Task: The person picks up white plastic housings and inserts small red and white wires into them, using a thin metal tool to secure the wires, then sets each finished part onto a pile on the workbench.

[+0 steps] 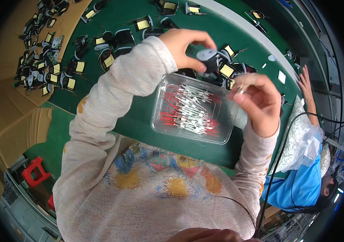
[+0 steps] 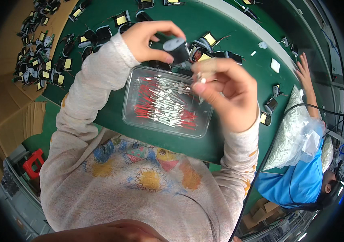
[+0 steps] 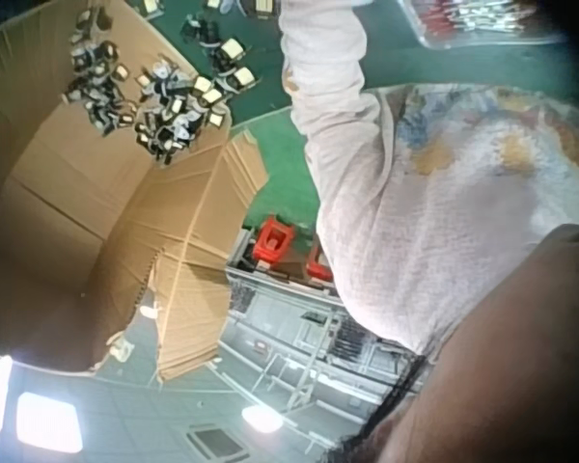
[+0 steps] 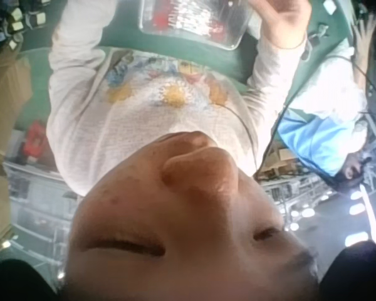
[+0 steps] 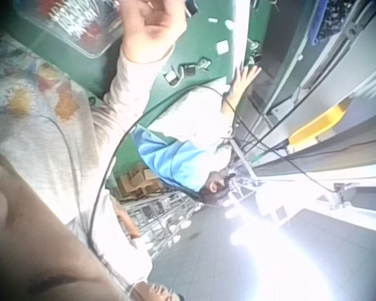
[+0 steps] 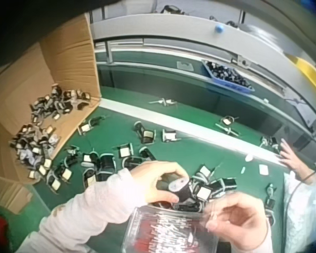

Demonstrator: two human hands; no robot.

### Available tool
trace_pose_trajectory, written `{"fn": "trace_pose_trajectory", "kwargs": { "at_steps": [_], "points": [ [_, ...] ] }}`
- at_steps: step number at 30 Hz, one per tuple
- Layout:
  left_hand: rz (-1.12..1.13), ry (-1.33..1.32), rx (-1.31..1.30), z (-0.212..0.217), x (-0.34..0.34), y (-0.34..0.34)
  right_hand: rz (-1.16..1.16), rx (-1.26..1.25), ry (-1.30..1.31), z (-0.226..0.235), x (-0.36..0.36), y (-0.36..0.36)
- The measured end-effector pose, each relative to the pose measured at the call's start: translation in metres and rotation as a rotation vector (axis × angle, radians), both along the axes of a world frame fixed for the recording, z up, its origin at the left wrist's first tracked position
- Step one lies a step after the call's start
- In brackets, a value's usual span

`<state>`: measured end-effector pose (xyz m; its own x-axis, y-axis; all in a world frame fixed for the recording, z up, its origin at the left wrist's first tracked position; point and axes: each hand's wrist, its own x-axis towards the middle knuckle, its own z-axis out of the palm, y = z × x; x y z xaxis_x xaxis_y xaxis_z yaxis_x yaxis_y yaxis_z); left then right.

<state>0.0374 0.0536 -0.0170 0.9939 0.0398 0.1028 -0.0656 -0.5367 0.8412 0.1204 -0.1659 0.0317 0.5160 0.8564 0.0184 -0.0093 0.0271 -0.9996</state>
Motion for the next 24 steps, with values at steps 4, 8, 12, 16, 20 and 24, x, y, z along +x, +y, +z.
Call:
{"fn": "trace_pose_trajectory", "kwargs": {
  "at_steps": [4, 8, 12, 16, 20, 24],
  "points": [
    [-0.084, -0.165, -0.613, 0.012, -0.006, -0.003, -0.098, 0.09, 0.228, -0.005, 0.006, 0.002],
    [-0.095, -0.278, -0.809, 0.017, -0.02, -0.007, -0.054, 0.178, 0.271, -0.007, 0.008, 0.002],
    [-0.107, -0.213, -0.766, 0.028, -0.035, -0.012, -0.183, 0.107, 0.047, 0.003, -0.008, 0.006],
    [-0.224, -0.241, -0.419, 0.035, -0.042, -0.016, -0.322, 0.157, -0.745, -0.001, -0.013, 0.005],
    [-0.345, -0.202, -0.287, 0.037, -0.04, -0.026, -0.178, 0.062, -1.137, 0.012, -0.017, 0.0],
    [-0.479, 0.19, -0.838, 0.03, -0.037, -0.027, -0.092, 0.258, -1.234, 0.01, -0.014, -0.003]
  ]
}}
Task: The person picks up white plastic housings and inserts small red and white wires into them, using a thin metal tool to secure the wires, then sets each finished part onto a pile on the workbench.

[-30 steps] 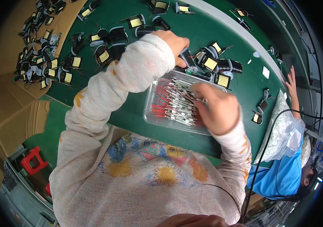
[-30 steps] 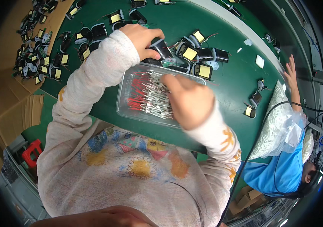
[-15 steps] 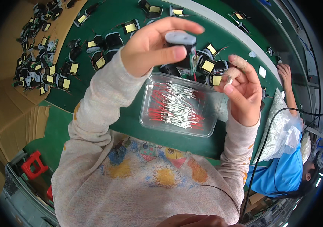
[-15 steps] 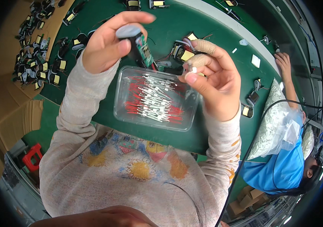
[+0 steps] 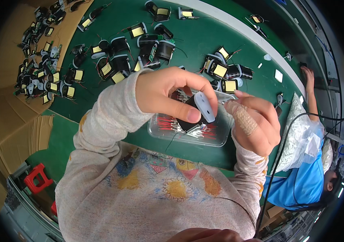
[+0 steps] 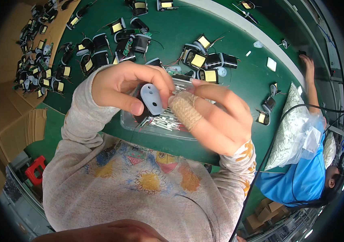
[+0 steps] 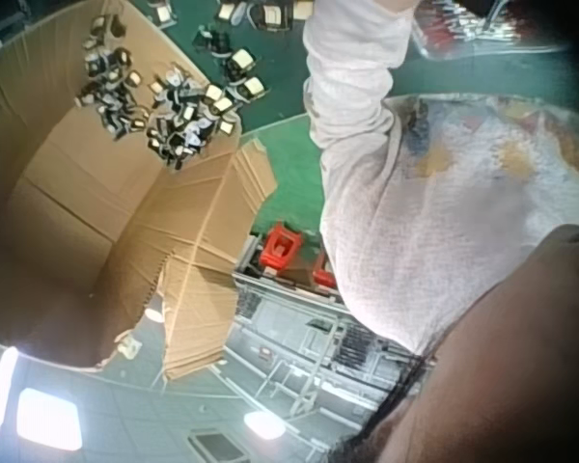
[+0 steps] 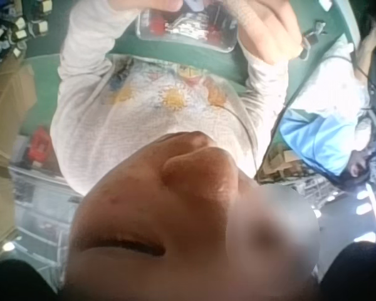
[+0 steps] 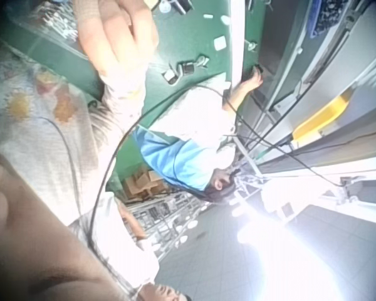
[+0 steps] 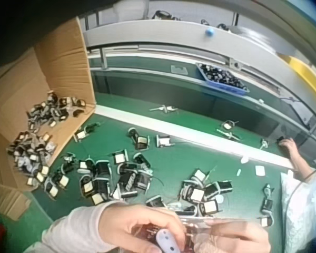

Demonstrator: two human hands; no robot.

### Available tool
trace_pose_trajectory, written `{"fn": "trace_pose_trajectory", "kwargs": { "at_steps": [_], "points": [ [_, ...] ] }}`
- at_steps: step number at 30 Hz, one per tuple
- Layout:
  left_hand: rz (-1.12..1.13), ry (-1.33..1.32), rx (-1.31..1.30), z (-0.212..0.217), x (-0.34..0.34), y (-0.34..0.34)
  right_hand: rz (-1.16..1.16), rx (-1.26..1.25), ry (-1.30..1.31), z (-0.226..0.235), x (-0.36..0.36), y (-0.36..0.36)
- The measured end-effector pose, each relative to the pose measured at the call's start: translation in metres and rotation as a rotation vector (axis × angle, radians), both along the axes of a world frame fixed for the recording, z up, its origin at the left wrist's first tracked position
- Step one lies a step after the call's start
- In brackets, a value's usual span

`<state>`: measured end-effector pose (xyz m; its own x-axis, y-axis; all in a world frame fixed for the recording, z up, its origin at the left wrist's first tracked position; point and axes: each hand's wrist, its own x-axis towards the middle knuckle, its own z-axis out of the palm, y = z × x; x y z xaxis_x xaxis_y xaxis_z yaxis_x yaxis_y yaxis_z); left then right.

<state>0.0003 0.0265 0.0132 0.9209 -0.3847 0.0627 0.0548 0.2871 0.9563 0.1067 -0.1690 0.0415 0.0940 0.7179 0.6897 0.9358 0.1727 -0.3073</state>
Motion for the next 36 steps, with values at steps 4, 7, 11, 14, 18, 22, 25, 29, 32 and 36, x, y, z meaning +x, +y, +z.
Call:
{"fn": "trace_pose_trajectory", "kwargs": {
  "at_steps": [4, 7, 11, 14, 18, 22, 25, 29, 32, 36],
  "points": [
    [0.09, -0.044, -0.02, 0.0, -0.001, -0.004, -0.048, 0.0, 0.162, -0.001, 0.005, 0.005],
    [0.207, -0.193, 0.099, -0.001, -0.002, -0.008, 0.068, 0.094, 0.835, -0.004, 0.001, 0.011],
    [0.279, -0.338, 0.239, -0.001, -0.003, -0.013, 0.14, -0.051, 0.538, -0.007, 0.012, 0.004],
    [0.278, -0.345, 0.243, -0.002, -0.004, -0.013, 0.056, -0.015, 0.7, -0.004, 0.009, -0.005],
    [0.35, -0.277, 0.293, -0.003, -0.007, -0.021, -0.103, 0.306, 1.009, 0.0, -0.002, -0.011],
    [0.68, -0.294, 0.435, -0.002, -0.012, -0.038, -0.058, 0.337, 0.85, 0.0, -0.01, -0.016],
    [0.717, -0.399, 0.486, -0.001, -0.012, -0.041, -0.055, 0.276, 0.529, 0.006, -0.012, -0.022],
    [0.766, -0.563, 0.62, -0.01, -0.013, -0.041, 0.005, 0.214, 0.475, 0.005, -0.014, -0.016],
    [0.761, -0.592, 0.625, -0.006, -0.011, -0.042, -0.034, 0.132, 0.464, 0.013, -0.015, -0.016],
    [0.734, -0.63, 0.666, -0.007, -0.013, -0.042, -0.177, 0.169, 0.564, 0.013, -0.021, -0.016]
  ]
}}
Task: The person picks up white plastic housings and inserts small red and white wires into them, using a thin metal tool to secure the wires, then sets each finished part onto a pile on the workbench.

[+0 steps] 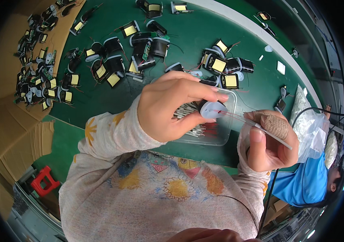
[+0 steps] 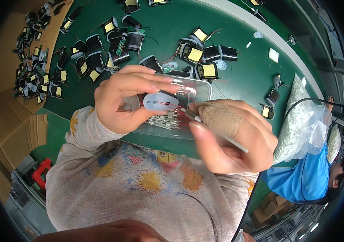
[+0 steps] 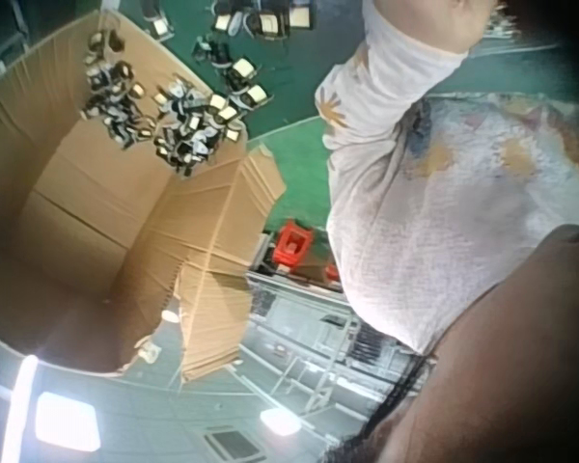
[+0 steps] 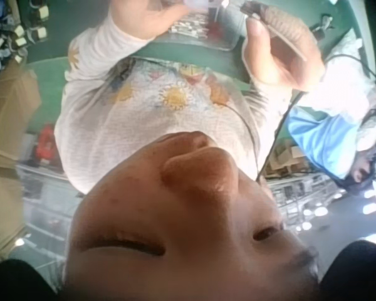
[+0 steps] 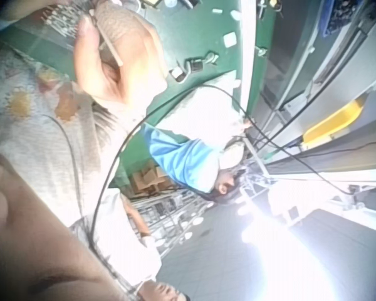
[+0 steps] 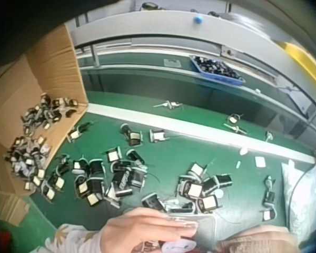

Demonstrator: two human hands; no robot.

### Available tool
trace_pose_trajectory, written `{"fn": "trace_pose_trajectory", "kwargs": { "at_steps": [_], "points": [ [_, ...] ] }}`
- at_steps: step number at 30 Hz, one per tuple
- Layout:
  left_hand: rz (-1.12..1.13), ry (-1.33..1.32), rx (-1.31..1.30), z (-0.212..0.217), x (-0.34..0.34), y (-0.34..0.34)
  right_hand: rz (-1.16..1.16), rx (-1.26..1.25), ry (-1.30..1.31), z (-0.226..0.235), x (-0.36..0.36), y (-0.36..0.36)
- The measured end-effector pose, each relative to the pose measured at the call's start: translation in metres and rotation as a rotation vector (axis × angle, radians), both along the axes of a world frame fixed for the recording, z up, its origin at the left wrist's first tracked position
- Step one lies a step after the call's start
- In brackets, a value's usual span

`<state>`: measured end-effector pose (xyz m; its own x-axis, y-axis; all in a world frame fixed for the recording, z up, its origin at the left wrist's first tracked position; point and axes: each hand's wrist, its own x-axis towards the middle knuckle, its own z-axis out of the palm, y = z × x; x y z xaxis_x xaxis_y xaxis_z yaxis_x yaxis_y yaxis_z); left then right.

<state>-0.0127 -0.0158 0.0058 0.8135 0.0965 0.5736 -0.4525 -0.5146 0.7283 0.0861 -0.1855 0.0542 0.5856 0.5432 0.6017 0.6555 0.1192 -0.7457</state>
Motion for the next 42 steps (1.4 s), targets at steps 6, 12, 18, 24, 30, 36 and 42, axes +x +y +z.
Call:
{"fn": "trace_pose_trajectory", "kwargs": {
  "at_steps": [6, 12, 18, 24, 30, 36, 42],
  "points": [
    [0.039, 0.024, 0.013, -0.001, -0.003, 0.0, 0.089, 0.009, -0.276, 0.001, 0.002, 0.0],
    [0.076, 0.018, 0.072, -0.001, -0.002, 0.001, 0.036, -0.127, -0.406, 0.004, -0.009, -0.003],
    [0.106, 0.014, 0.107, 0.001, -0.002, 0.001, 0.037, -0.149, -0.431, 0.007, -0.01, -0.004],
    [0.109, 0.028, 0.112, 0.001, -0.004, 0.002, 0.062, -0.151, -0.451, 0.007, -0.009, -0.005],
    [0.083, 0.038, 0.088, 0.0, -0.005, 0.003, 0.051, -0.147, -0.406, 0.005, -0.007, -0.003],
    [0.089, 0.014, 0.105, 0.003, -0.003, 0.002, 0.059, -0.178, -0.456, 0.008, -0.006, -0.005],
    [0.127, -0.024, 0.157, 0.003, -0.002, 0.001, 0.124, -0.174, -0.509, 0.004, -0.005, -0.008]
  ]
}}
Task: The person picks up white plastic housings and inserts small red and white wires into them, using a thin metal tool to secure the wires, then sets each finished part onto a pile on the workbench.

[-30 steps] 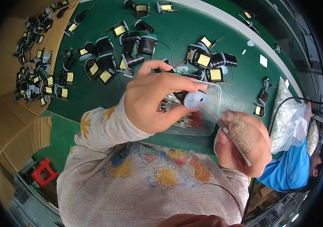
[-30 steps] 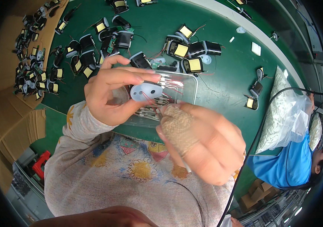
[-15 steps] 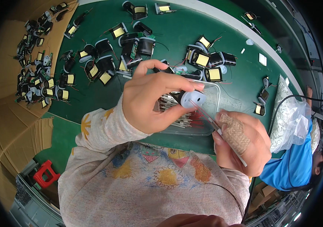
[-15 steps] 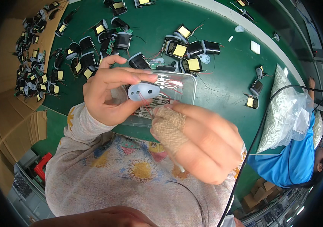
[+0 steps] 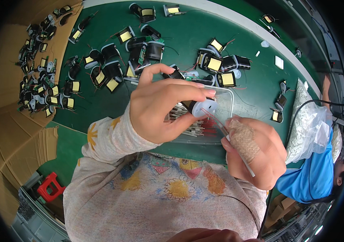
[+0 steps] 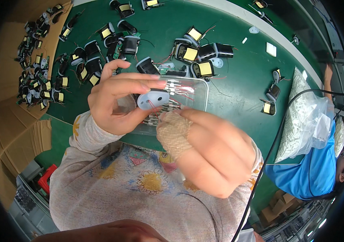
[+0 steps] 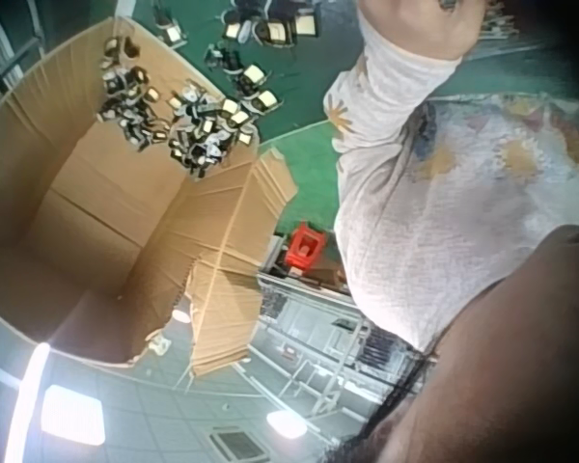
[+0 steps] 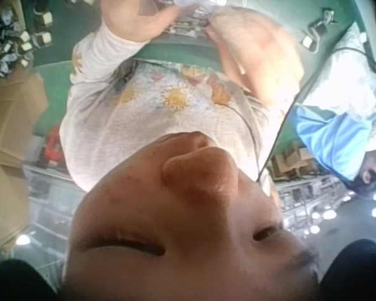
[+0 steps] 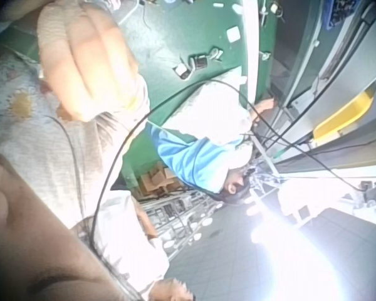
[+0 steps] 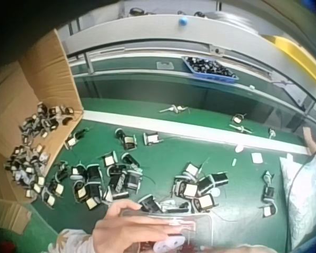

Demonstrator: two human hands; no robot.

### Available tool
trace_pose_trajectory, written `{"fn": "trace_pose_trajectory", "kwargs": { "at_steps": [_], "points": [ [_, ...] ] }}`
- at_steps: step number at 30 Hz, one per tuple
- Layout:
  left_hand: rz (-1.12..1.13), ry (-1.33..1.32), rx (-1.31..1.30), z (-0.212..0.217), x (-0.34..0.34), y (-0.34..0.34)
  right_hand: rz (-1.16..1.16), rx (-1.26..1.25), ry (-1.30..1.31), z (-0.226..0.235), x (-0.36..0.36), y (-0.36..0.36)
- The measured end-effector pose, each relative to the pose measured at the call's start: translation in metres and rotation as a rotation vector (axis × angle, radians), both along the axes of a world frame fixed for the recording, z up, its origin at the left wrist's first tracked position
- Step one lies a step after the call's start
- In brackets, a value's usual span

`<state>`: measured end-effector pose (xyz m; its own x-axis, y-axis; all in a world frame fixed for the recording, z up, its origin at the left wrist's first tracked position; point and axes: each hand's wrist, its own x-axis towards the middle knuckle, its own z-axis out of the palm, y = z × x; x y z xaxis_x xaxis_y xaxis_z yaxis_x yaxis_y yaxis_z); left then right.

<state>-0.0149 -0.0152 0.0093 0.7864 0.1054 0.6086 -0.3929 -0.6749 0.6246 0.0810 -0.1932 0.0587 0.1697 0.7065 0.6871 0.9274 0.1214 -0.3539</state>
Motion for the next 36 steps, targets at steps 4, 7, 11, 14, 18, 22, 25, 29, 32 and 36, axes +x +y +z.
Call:
{"fn": "trace_pose_trajectory", "kwargs": {
  "at_steps": [4, 7, 11, 14, 18, 22, 25, 29, 32, 36],
  "points": [
    [0.015, 0.004, -0.005, -0.001, -0.001, 0.0, 0.008, 0.057, -0.017, -0.002, -0.002, 0.004],
    [0.017, 0.015, -0.018, 0.0, -0.001, 0.0, 0.041, 0.057, -0.054, 0.0, -0.002, 0.005],
    [0.011, 0.028, -0.036, 0.001, -0.001, 0.001, 0.019, 0.041, -0.046, 0.002, -0.004, 0.005],
    [0.009, 0.027, -0.024, 0.0, -0.002, 0.002, -0.006, 0.022, -0.03, 0.004, -0.005, 0.004],
    [0.026, 0.027, -0.009, -0.001, -0.003, 0.001, 0.008, 0.007, 0.006, 0.002, -0.002, 0.004],
    [0.03, 0.001, 0.007, 0.001, 0.0, 0.0, -0.022, -0.026, 0.073, 0.006, 0.002, 0.004],
    [0.047, 0.009, 0.052, 0.003, 0.0, -0.001, 0.009, -0.035, 0.116, 0.004, 0.008, 0.007],
    [0.091, 0.028, 0.085, 0.005, -0.001, -0.002, 0.017, -0.006, 0.107, -0.002, 0.008, 0.007],
    [0.086, 0.015, 0.077, 0.004, -0.001, -0.001, 0.021, -0.017, 0.101, 0.001, 0.006, 0.005],
    [0.079, 0.008, 0.061, 0.003, 0.0, 0.0, 0.007, -0.036, 0.115, 0.002, 0.005, 0.006]
  ]
}}
